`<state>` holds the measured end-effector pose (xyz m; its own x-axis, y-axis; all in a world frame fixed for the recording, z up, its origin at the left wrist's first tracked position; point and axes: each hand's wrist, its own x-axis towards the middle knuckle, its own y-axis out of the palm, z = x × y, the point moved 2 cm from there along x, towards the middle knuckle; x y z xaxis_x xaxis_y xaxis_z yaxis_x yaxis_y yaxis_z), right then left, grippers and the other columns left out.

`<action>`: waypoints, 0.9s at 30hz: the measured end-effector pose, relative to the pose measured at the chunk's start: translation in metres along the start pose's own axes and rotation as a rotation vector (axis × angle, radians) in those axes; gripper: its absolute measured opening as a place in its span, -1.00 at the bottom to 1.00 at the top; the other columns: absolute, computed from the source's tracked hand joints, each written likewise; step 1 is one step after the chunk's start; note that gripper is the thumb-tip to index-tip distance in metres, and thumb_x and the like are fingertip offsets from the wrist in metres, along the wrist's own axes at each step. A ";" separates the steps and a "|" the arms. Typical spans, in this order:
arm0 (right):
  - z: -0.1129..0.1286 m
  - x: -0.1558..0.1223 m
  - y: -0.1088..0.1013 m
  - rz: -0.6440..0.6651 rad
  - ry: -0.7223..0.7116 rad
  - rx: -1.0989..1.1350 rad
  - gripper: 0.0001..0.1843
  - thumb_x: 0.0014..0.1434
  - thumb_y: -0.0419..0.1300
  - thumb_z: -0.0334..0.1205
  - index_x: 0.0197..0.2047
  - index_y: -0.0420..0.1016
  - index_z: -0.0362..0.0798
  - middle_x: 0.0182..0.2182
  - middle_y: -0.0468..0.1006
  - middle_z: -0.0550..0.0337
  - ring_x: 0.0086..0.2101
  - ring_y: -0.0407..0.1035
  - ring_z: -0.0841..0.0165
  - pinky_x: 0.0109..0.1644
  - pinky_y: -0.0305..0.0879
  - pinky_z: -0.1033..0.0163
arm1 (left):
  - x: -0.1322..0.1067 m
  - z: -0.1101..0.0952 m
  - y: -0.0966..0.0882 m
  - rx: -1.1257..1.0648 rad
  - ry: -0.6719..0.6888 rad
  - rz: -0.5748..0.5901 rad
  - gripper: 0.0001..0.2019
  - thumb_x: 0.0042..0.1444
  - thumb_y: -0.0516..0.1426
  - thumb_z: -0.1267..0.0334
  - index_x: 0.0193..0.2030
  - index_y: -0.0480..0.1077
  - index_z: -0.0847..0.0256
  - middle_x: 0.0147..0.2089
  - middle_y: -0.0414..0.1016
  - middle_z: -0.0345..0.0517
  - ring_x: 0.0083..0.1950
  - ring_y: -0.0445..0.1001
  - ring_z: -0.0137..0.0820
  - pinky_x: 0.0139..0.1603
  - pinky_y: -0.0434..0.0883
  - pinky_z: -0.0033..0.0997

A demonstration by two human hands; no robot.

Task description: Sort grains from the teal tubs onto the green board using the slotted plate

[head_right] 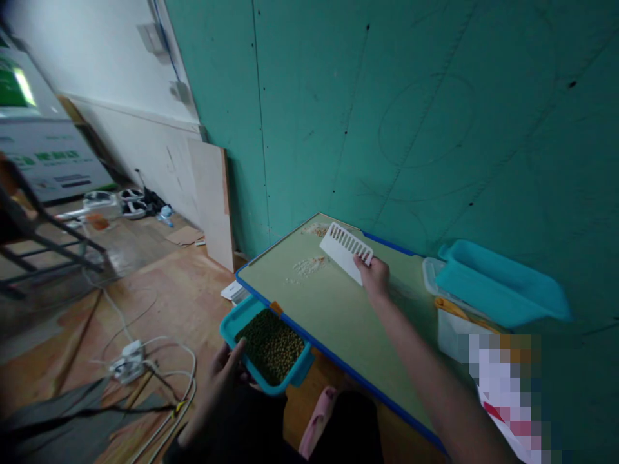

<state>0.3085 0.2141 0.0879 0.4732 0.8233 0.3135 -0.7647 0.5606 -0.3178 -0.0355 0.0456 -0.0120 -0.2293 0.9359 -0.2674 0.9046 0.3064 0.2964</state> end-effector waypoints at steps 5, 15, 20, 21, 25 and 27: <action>-0.005 0.005 0.015 0.055 0.105 0.103 -0.55 -0.16 0.39 0.09 -0.37 0.60 -0.16 -0.50 0.59 0.14 -0.40 0.49 0.25 -0.31 0.38 0.22 | 0.002 0.007 -0.003 -0.024 -0.023 0.007 -0.48 -0.16 0.39 -0.17 -0.28 0.42 0.23 -0.59 0.33 -0.37 -0.64 0.34 -0.50 -0.65 0.32 -0.53; 0.002 0.008 0.024 0.131 0.324 0.325 -0.56 -0.29 0.52 -0.05 -0.38 0.56 -0.12 -0.52 0.58 0.22 -0.50 0.45 0.35 -0.46 0.35 0.32 | 0.004 0.008 -0.004 -0.004 0.020 0.031 -0.53 -0.10 0.37 -0.15 -0.32 0.42 0.22 -0.60 0.29 -0.36 -0.64 0.31 -0.51 -0.64 0.31 -0.54; 0.012 0.005 0.029 0.192 0.428 0.355 -0.65 -0.19 0.49 -0.16 -0.35 0.54 -0.11 -0.50 0.60 0.20 -0.52 0.47 0.34 -0.48 0.36 0.31 | 0.005 0.011 -0.005 -0.027 0.012 0.022 -0.52 -0.11 0.37 -0.16 -0.32 0.40 0.21 -0.60 0.29 -0.37 -0.63 0.32 -0.51 -0.65 0.29 -0.55; 0.013 0.006 0.030 0.199 0.434 0.355 -0.67 -0.16 0.48 -0.16 -0.34 0.53 -0.10 -0.49 0.60 0.19 -0.51 0.48 0.33 -0.48 0.36 0.31 | 0.005 0.011 -0.004 -0.029 0.002 0.021 -0.51 -0.11 0.37 -0.16 -0.31 0.40 0.21 -0.61 0.29 -0.38 -0.63 0.32 -0.50 -0.64 0.30 -0.55; 0.016 0.008 0.033 0.218 0.448 0.344 -0.76 -0.05 0.42 -0.21 -0.31 0.52 -0.09 -0.48 0.62 0.17 -0.51 0.49 0.32 -0.49 0.36 0.31 | 0.004 0.009 -0.003 -0.035 -0.033 0.005 -0.47 -0.17 0.39 -0.18 -0.31 0.38 0.21 -0.62 0.28 -0.40 -0.65 0.31 -0.51 -0.65 0.29 -0.55; 0.017 0.009 0.034 0.229 0.469 0.335 -0.80 -0.01 0.40 -0.25 -0.31 0.51 -0.09 -0.49 0.61 0.17 -0.52 0.48 0.33 -0.49 0.35 0.32 | 0.004 0.009 -0.004 -0.038 -0.032 -0.008 -0.47 -0.18 0.40 -0.16 -0.31 0.38 0.22 -0.61 0.30 -0.39 -0.64 0.31 -0.52 -0.65 0.28 -0.56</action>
<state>0.2789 0.2393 0.0950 0.3648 0.9134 -0.1806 -0.9292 0.3695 -0.0082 -0.0365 0.0470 -0.0224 -0.2247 0.9275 -0.2987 0.8883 0.3210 0.3284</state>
